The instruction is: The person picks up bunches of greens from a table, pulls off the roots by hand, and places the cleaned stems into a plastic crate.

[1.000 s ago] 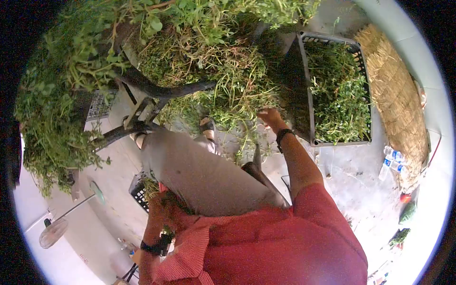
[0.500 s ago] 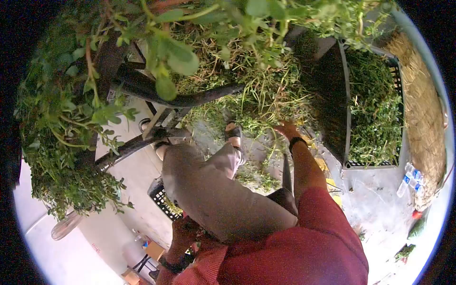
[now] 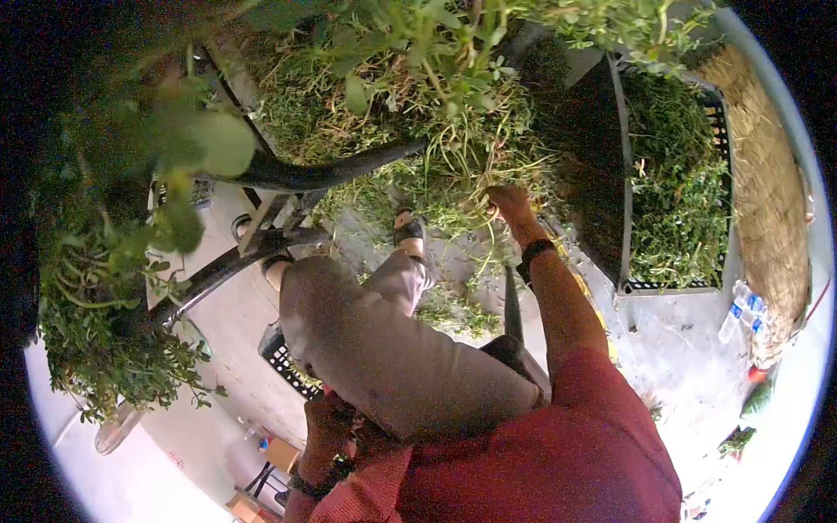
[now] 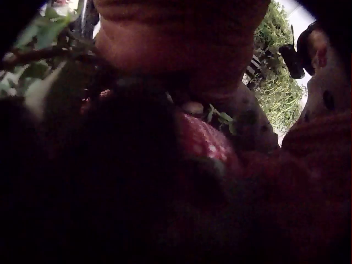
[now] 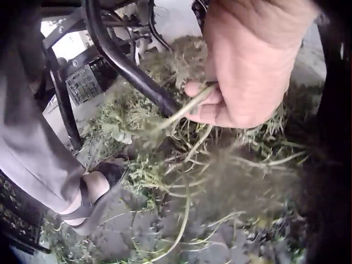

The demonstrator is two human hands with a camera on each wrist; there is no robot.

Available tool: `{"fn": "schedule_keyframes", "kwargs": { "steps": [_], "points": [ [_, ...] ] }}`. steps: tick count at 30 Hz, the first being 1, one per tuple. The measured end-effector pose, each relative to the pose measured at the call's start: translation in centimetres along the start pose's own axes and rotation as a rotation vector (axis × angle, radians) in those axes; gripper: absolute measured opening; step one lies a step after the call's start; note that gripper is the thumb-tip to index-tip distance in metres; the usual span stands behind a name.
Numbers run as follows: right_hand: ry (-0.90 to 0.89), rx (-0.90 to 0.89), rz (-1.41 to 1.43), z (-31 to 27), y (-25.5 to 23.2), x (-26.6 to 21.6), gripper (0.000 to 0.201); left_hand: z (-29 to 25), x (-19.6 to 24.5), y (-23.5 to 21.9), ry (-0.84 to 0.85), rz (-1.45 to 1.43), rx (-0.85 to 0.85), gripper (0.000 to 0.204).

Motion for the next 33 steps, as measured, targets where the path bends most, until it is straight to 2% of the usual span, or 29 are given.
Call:
{"fn": "schedule_keyframes", "kwargs": {
  "steps": [2,3,6,7,10,11,12,14,15,18,22,24,26,28,29,30,32,33],
  "points": [
    [-0.151,-0.043,0.2,-2.3,-1.1,-3.9,0.022,0.1,0.3,-0.2,0.067,-0.028,0.084,0.01],
    [-0.148,-0.035,0.241,-1.6,-1.9,-3.7,0.027,-0.4,-1.6,0.5,0.076,-0.11,0.13,0.01],
    [-0.237,-0.016,0.121,-4.9,-4.1,-8.1,0.022,-0.3,1.0,-0.6,0.077,-0.035,0.122,0.012],
    [-0.263,-0.087,0.038,-6.6,-4.4,-9.9,0.02,-0.4,0.6,-0.2,0.109,0.021,0.113,0.012],
    [-0.327,-0.147,0.09,-9.4,-5.8,-12.7,0.019,-0.4,0.8,-0.4,0.072,0.044,0.144,0.011],
    [-0.375,-0.15,0.073,-10.3,-6.5,-13.5,0.023,-0.5,1.2,-0.5,0.185,0.015,0.183,0.009],
    [-0.39,-0.144,0.069,-11.1,-7.0,-14.2,0.023,-0.7,0.4,-0.2,0.196,0.006,0.189,0.009],
    [-0.485,-0.079,0.018,-13.8,-8.0,-16.9,0.024,-1.1,-1.5,-0.9,0.047,-0.195,0.336,0.007],
    [-0.474,-0.075,-0.015,-15.3,-8.2,-18.0,0.025,-1.2,-1.4,-1.1,-0.003,-0.192,0.287,0.006],
    [-0.567,-0.135,-0.058,-19.3,-8.5,-20.8,0.023,-1.8,-0.1,-2.0,0.09,-0.249,0.355,0.007],
    [-0.689,-0.158,-0.101,-25.1,-8.8,-24.0,0.022,-2.1,0.0,-2.1,0.103,-0.327,0.327,0.006],
    [-0.715,-0.187,-0.032,-28.2,-8.2,-25.3,0.021,-2.1,-1.1,-2.9,0.114,-0.482,0.492,0.009],
    [-0.748,-0.322,-0.094,-32.7,-6.0,-26.7,0.027,-2.5,0.4,-4.3,0.079,-0.498,0.49,0.01],
    [-1.023,-0.484,-0.134,-37.9,-2.3,-27.7,0.023,-2.8,0.3,-4.0,-0.22,-0.715,0.334,0.009],
    [-1.168,-0.593,-0.078,-41.1,0.0,-27.6,0.018,-2.9,1.0,-4.2,-0.192,-0.9,0.311,0.008],
    [-1.309,-0.702,-0.019,-44.5,2.2,-27.1,0.015,-3.0,0.6,-4.1,-0.186,-0.897,0.307,0.008],
    [-1.459,-0.926,-0.049,-49.7,5.9,-24.1,0.014,-3.2,-1.9,-4.8,-0.256,-1.089,0.465,0.016],
    [-1.478,-1.021,-0.157,-51.3,8.0,-21.9,0.017,-3.8,-0.9,-4.9,-0.344,-1.155,0.329,0.027]
  ]
}}
Point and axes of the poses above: each hand's wrist, its own z-axis towards the middle knuckle, its own y-axis out of the palm, x = y × z, the point moved 8 cm from there along z, towards the middle knuckle, and after that the axes turned 12 degrees about x, right-handed, at the moved point
